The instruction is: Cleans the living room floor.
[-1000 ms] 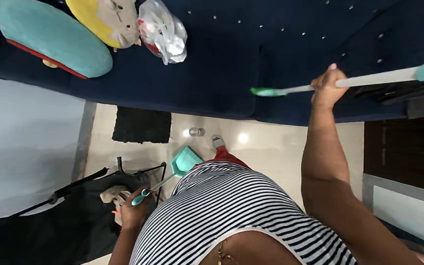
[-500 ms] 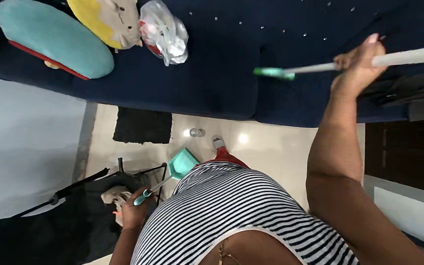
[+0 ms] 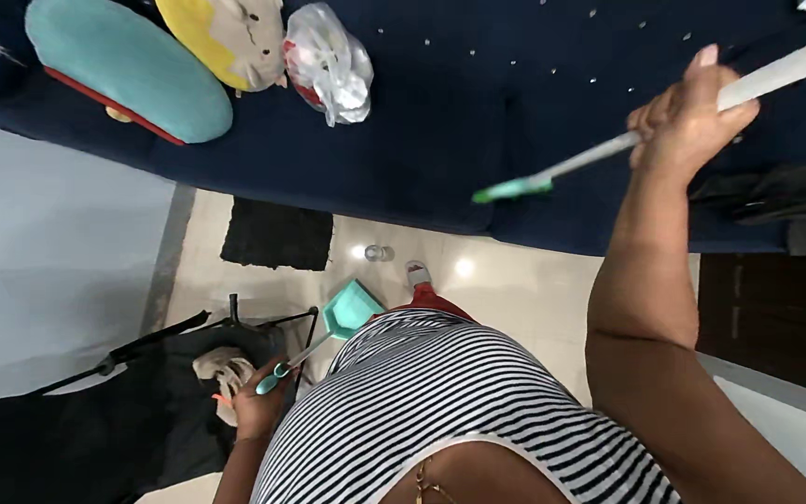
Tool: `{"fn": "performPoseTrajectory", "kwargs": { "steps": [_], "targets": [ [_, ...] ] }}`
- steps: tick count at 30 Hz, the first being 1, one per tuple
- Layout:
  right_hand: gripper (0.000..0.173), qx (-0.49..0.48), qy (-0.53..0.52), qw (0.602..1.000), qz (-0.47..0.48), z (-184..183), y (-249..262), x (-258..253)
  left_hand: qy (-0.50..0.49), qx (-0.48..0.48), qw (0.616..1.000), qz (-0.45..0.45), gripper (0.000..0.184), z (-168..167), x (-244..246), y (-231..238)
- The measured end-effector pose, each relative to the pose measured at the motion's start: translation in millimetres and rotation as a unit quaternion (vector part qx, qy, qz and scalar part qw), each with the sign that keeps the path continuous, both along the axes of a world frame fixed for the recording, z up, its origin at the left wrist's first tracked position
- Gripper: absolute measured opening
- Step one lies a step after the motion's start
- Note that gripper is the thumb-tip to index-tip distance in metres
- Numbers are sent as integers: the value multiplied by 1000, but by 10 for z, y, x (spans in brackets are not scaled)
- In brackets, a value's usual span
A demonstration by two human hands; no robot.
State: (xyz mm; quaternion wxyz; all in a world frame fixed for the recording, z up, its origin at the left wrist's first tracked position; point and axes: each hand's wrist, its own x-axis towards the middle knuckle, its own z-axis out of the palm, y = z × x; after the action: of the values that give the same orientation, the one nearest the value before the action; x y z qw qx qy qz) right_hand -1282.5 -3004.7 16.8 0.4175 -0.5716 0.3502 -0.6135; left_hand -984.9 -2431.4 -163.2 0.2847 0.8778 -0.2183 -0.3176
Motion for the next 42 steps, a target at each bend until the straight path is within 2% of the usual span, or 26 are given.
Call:
{"fn": "performPoseTrajectory", "kwargs": {
  "steps": [2, 4, 6, 9, 12, 14, 16, 18, 19, 21, 24, 27, 29, 31, 33, 35, 37, 39, 41, 42],
  "targets": [
    [40, -52, -21, 998, 9, -149, -154, 127, 0, 12, 1000, -18, 34, -36, 13, -5],
    [41, -39, -25, 999, -16, -477, -268, 197, 5, 9, 1000, -28, 34, -77, 19, 6],
    [43, 39, -24, 998, -47, -750, -297, 221, 9, -2, 1000, -21, 33, -84, 5, 6],
    [38, 245, 66, 966, -51, -889, -136, 306, -6, -6, 1000, -10, 33, -19, -32, 44],
    [41, 310, 91, 946, -26, -814, 37, 368, -7, -4, 1000, 14, 34, 29, -96, 47],
    [40, 278, 80, 957, -1, -539, 48, 449, -4, -15, 999, 36, 35, 23, -134, 83],
    [40, 193, 44, 980, 17, -238, -28, 523, 9, -12, 999, 50, 35, 44, -157, 93],
    [41, 88, -11, 995, 45, -87, -226, 609, 11, -7, 999, 52, 34, 42, -156, 62],
    [42, 45, -33, 997, 59, -122, -354, 667, 10, 0, 998, 56, 35, 53, -160, 37],
    [41, 2, -34, 997, 70, -426, -565, 778, 11, 14, 998, 61, 35, 73, -175, 1],
    [41, 34, -17, 998, 58, -980, -607, 885, 8, 7, 998, 62, 36, 61, -221, -35],
    [38, 181, 78, 977, 82, -1059, -394, 931, 0, -5, 997, 72, 37, 42, -277, -2],
    [35, 204, 108, 968, 97, -701, -388, 900, -2, -5, 997, 78, 38, 29, -301, -19],
    [34, 160, 95, 980, 71, -205, -506, 739, 2, 0, 997, 76, 37, 49, -304, -56],
    [36, 103, 60, 991, 54, 204, -721, 480, -4, 0, 998, 68, 37, -69, -271, 1],
    [38, 44, 39, 996, 63, 352, -972, 165, -2, 6, 998, 60, 35, -89, -245, -77],
    [40, -20, 40, 997, 58, 179, -1210, -146, 4, 35, 998, 56, 34, 79, -266, -357],
    [38, -49, 64, 997, 10, -270, -1378, -469, 3, 56, 998, 30, 33, 135, -249, -523],
    [37, -15, 67, 995, -68, -717, -1400, -778, 0, 61, 998, -10, 34, 96, -196, -608],
    [37, 34, 77, 991, -107, -829, -1352, -884, -1, 61, 998, -18, 33, 94, -181, -659]
  ]
}}
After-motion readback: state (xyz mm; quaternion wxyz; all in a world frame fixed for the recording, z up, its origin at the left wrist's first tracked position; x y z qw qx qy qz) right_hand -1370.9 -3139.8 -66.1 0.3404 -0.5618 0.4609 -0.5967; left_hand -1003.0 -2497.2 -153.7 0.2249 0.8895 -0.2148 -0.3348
